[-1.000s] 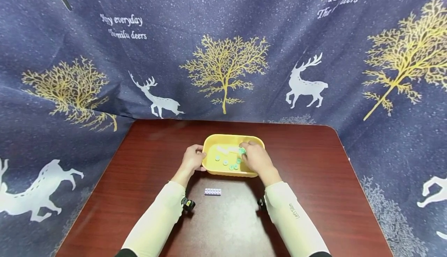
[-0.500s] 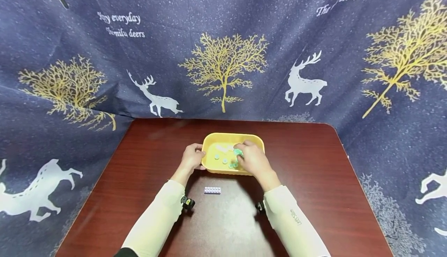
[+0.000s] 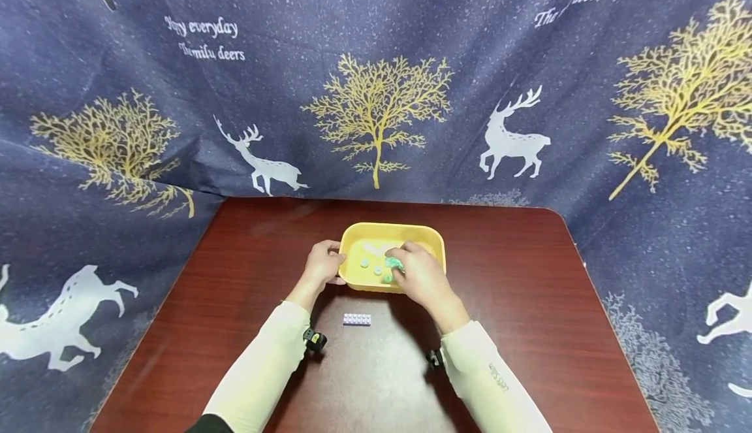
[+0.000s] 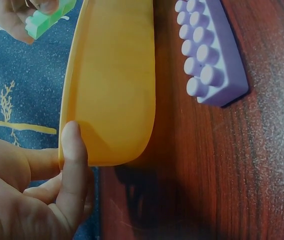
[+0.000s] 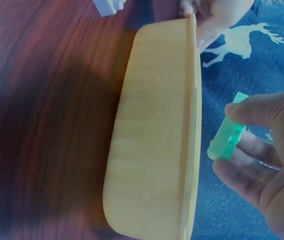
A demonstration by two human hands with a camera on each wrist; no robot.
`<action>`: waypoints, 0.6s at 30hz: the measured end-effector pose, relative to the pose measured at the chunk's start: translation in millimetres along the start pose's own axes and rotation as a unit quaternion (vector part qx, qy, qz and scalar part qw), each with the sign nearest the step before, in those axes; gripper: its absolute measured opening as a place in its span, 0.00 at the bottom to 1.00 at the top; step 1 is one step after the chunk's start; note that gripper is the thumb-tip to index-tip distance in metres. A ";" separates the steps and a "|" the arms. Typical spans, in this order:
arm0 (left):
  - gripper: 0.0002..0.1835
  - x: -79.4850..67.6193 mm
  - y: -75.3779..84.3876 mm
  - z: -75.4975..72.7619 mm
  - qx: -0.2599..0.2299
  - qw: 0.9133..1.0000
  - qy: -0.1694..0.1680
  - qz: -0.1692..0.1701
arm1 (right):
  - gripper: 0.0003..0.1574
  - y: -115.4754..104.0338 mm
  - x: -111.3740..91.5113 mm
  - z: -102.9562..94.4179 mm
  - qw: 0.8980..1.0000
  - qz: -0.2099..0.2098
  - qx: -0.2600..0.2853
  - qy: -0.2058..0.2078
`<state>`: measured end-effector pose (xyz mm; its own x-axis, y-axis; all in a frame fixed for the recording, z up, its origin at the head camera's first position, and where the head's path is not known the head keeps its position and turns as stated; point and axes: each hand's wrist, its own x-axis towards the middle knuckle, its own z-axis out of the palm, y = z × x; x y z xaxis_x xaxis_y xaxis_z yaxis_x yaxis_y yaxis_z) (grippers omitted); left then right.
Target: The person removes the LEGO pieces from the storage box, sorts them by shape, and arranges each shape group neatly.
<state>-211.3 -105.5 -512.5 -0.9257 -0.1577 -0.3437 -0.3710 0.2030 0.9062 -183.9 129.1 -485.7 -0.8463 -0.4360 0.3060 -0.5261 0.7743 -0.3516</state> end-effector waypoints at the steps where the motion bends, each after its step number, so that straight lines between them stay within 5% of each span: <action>1: 0.20 0.4 -0.1 -0.2 -0.001 1.000 0.000 -0.001 | 0.21 -1.3 -0.7 0.5 1.000 -0.001 0.002 0.001; 18: 0.20 1.7 0.4 0.1 0.013 1.000 0.002 -0.005 | 0.17 -19.4 -21.5 3.3 1.000 -0.009 0.021 0.015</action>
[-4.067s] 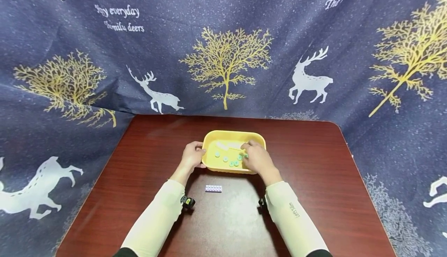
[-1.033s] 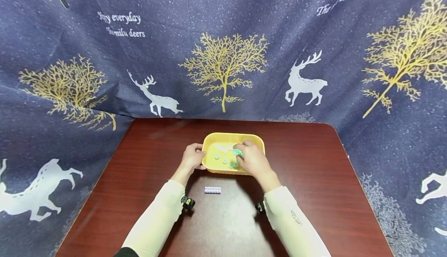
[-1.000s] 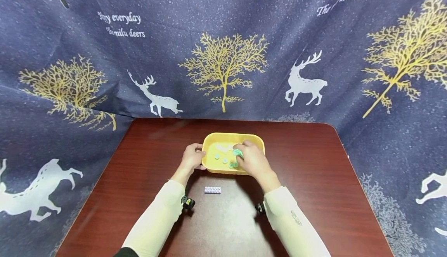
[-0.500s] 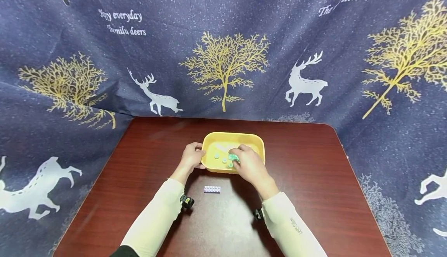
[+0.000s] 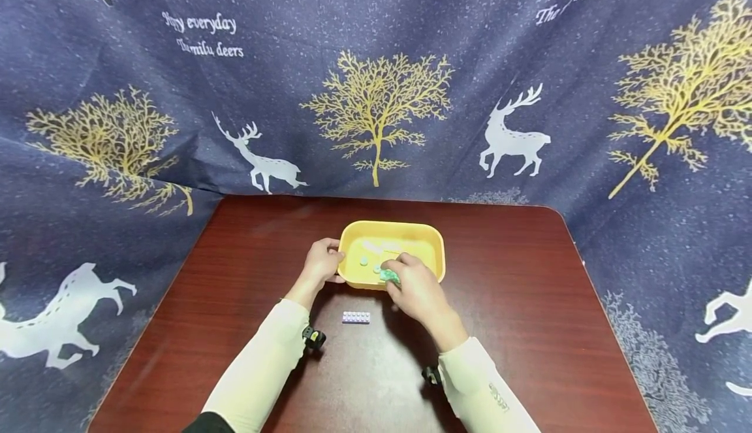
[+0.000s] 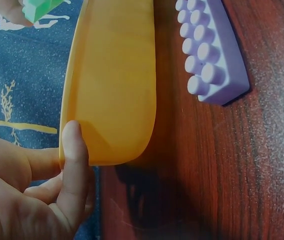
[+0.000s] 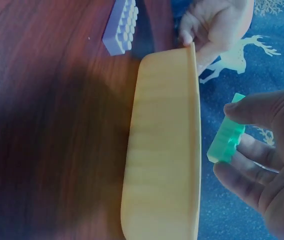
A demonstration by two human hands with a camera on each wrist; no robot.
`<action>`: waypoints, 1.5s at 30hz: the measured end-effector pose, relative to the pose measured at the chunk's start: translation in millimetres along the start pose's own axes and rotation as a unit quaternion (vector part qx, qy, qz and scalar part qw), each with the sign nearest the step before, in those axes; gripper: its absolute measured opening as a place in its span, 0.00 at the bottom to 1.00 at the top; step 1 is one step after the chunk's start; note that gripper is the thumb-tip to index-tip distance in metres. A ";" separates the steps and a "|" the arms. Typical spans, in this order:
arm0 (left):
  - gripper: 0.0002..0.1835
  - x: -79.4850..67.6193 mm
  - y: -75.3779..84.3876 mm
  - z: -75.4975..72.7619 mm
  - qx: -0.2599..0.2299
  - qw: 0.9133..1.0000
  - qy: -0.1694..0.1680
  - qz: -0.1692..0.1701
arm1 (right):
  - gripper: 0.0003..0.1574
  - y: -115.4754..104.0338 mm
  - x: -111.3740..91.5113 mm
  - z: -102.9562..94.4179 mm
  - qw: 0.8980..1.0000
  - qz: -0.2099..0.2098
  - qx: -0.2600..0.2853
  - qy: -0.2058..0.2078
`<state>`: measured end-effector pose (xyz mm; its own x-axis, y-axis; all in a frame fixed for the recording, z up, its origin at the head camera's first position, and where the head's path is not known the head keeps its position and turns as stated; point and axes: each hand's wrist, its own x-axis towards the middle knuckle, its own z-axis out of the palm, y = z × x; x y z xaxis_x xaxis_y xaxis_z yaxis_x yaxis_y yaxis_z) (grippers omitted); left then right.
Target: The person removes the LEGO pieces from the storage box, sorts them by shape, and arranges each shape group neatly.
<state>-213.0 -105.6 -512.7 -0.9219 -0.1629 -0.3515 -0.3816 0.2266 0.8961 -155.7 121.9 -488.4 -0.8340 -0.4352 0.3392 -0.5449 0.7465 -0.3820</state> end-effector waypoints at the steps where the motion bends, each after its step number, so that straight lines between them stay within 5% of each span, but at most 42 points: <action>1: 0.20 0.1 -0.3 0.1 0.000 1.000 -0.001 0.001 | 0.17 -1.0 -1.5 0.0 1.000 0.001 -0.001 0.000; 45: 0.20 3.0 -2.0 -0.5 -0.016 1.000 -0.012 -0.007 | 0.19 -8.3 -44.5 32.8 0.998 0.025 -0.019 -0.054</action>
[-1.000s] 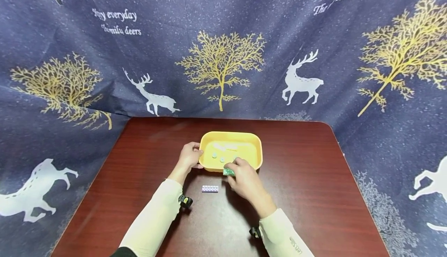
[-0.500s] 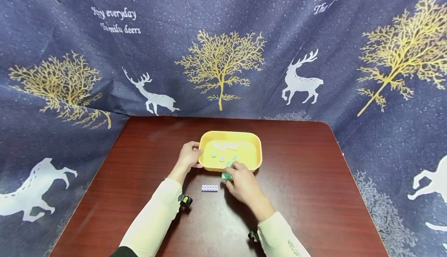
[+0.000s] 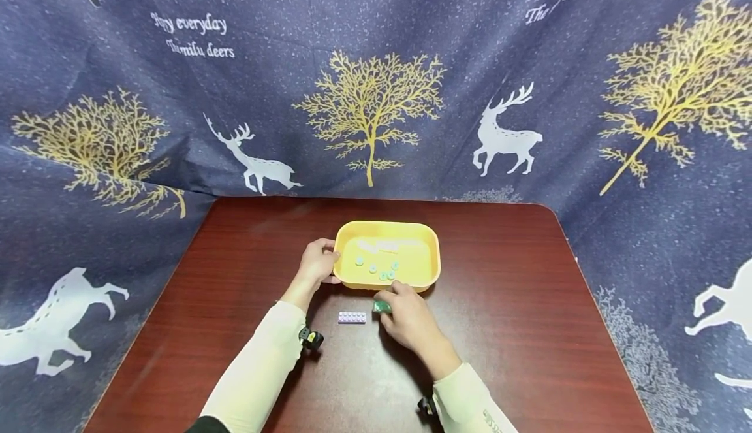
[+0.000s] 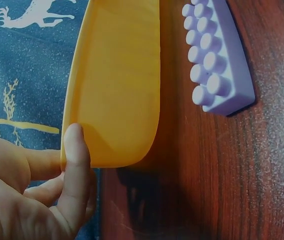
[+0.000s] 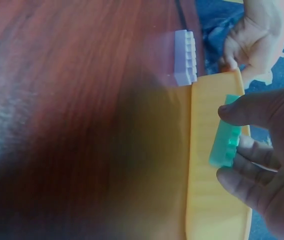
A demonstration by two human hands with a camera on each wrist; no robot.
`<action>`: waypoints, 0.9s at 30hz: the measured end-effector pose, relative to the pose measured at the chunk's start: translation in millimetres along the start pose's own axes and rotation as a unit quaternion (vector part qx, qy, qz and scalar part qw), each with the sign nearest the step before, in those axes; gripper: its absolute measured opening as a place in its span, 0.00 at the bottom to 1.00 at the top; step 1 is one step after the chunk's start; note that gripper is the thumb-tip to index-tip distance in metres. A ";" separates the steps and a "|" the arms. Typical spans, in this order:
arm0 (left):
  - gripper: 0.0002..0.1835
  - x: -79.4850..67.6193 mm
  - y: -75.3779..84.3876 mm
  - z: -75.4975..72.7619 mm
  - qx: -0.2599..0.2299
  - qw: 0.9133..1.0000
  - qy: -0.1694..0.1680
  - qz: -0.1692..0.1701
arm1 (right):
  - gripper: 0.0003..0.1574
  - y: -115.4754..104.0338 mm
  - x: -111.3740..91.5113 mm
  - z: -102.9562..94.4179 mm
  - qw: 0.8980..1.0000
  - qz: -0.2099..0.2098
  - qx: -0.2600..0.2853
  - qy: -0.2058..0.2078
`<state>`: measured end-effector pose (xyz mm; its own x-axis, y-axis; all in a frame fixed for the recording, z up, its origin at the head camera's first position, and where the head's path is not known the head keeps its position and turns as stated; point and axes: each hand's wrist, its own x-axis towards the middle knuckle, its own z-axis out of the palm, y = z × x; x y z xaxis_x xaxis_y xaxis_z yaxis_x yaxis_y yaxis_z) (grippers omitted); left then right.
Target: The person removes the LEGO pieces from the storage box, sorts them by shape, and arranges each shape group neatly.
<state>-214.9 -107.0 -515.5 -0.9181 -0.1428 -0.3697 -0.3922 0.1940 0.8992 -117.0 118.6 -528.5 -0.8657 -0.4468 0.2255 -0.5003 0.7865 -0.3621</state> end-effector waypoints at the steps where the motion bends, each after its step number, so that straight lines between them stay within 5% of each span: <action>1: 0.20 0.2 -0.3 0.1 -0.001 1.000 0.001 -0.001 | 0.19 0.3 -0.9 1.1 1.000 0.001 0.000 0.000; 27: 0.19 -4.2 2.8 0.7 0.001 1.000 0.002 0.012 | 0.15 5.3 -6.9 15.3 1.000 0.014 0.016 -0.022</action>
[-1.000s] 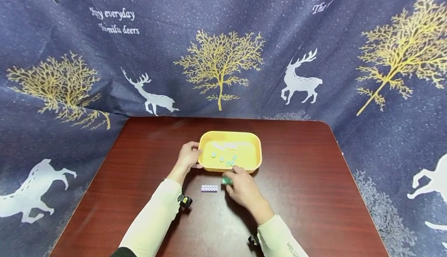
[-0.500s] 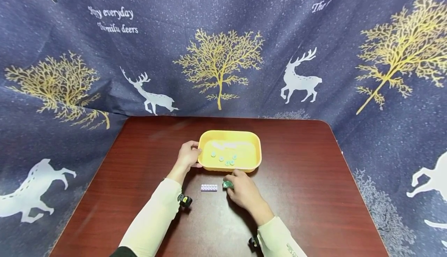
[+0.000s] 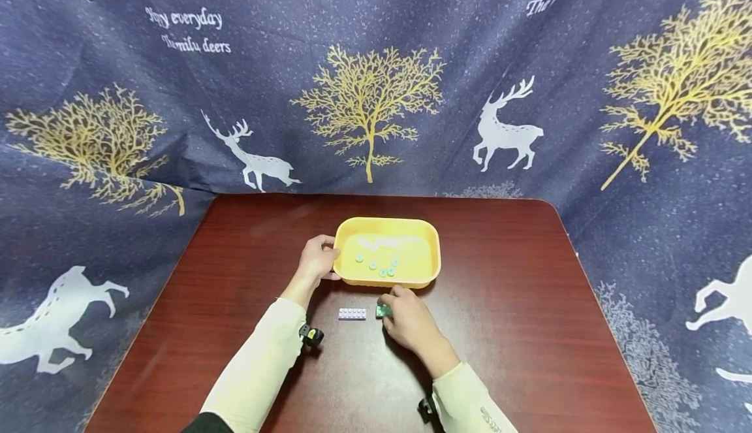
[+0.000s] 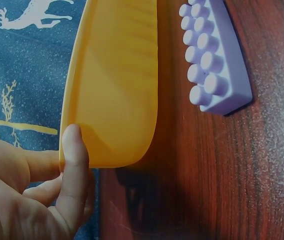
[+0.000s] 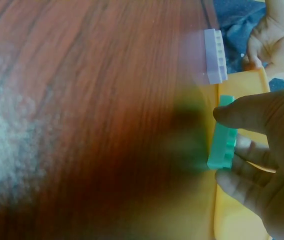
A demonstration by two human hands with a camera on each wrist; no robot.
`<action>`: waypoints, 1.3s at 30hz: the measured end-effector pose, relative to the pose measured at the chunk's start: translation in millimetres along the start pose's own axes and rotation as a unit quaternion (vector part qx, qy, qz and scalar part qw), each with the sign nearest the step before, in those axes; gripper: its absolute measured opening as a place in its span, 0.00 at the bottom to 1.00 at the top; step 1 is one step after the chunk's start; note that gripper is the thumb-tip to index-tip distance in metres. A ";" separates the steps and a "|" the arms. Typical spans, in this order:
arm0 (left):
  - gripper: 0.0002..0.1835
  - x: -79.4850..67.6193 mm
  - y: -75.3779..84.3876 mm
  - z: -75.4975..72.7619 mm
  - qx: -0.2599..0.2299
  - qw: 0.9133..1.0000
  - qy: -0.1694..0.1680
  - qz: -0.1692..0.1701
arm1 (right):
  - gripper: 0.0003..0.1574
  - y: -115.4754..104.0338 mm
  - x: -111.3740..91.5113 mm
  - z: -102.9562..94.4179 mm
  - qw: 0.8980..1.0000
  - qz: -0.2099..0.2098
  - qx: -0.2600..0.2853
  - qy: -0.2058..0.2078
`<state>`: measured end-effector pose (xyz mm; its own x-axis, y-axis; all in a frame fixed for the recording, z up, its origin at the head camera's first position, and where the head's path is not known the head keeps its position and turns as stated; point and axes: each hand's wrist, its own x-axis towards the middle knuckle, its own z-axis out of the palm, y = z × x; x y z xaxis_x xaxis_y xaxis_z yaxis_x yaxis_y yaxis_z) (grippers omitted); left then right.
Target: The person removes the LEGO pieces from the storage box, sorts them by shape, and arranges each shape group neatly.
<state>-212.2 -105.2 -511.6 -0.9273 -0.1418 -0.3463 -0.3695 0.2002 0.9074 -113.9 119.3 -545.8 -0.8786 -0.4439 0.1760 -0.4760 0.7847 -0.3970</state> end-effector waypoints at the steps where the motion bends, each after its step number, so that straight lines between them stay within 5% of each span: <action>1: 0.19 0.0 0.0 -0.1 0.001 1.000 0.000 -0.001 | 0.15 0.1 -0.1 0.1 1.000 0.000 0.001 -0.001; 29: 0.19 0.3 -0.4 -1.4 0.009 1.000 0.003 0.001 | 0.22 1.3 -4.3 -9.7 1.000 -0.019 0.010 -0.020; 39: 0.20 0.6 -0.3 -1.9 0.001 1.000 -0.002 -0.004 | 0.21 -3.0 0.5 -29.2 0.998 -0.016 -0.035 0.045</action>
<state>-212.5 -107.2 -511.6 -0.9247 -0.1392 -0.3543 -0.3767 0.2017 0.9041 -114.0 129.3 -518.1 -0.8614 -0.4309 0.2689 -0.5024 0.8006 -0.3265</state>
